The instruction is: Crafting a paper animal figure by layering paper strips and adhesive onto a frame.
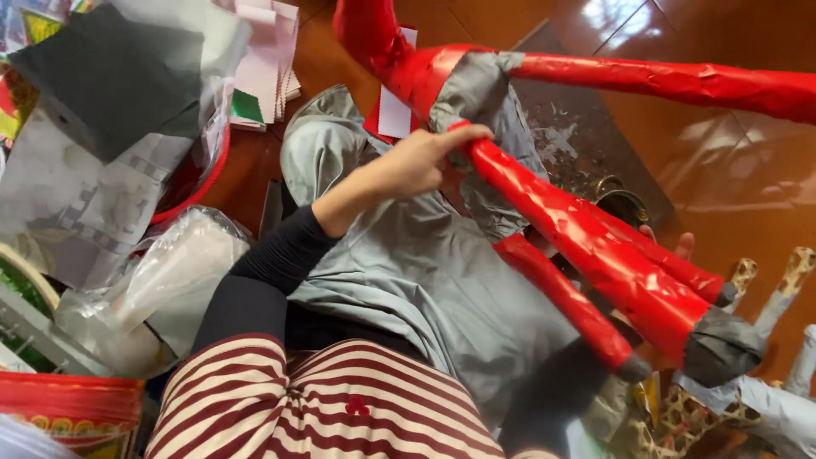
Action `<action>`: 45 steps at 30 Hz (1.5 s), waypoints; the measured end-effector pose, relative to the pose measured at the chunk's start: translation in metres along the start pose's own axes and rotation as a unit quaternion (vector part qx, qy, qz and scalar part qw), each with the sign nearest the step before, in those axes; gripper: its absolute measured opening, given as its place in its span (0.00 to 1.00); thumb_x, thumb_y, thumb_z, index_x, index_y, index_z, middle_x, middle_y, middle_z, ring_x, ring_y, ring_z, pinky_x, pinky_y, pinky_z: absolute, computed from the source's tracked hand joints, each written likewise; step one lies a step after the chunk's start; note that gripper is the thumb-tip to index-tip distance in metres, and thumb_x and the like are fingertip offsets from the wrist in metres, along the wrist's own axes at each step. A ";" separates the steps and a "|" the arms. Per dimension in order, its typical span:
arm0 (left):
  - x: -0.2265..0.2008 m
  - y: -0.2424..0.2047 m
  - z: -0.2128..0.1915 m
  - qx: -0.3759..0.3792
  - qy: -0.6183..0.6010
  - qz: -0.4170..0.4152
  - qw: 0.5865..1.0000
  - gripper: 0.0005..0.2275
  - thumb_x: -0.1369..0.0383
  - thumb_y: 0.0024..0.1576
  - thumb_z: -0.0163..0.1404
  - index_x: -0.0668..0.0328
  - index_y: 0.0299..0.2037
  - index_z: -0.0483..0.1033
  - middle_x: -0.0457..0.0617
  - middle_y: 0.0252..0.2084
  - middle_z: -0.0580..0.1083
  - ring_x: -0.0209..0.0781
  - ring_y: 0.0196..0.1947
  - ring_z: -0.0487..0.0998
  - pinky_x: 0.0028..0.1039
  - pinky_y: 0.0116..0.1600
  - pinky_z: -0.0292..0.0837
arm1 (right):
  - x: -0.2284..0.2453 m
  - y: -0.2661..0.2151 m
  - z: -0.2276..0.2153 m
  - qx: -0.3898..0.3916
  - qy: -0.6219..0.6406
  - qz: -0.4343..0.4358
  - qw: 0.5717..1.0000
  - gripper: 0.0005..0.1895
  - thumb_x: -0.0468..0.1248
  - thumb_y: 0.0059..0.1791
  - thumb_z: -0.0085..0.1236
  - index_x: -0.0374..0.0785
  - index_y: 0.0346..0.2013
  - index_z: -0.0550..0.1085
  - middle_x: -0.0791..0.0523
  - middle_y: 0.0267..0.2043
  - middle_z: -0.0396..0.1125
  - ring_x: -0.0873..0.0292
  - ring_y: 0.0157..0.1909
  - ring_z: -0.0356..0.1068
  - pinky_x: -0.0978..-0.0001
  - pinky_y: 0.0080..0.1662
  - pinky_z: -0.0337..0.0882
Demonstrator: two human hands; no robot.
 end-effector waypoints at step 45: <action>0.354 -0.003 0.048 -0.039 -0.154 -0.313 0.936 0.04 0.74 0.56 0.59 0.68 0.36 0.79 0.46 0.25 0.75 0.31 0.21 0.72 0.23 0.26 0.66 | -0.235 0.064 -0.165 -0.164 -0.697 0.027 0.698 0.13 0.41 0.52 0.67 0.35 0.30 0.77 0.47 0.29 0.70 0.43 0.34 0.73 0.52 0.37 0.70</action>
Point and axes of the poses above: each hand's wrist, its own y-axis towards the middle knuckle, its own z-axis out of the palm, x = y × z, the point moved 9 cm from there along y, towards the middle knuckle
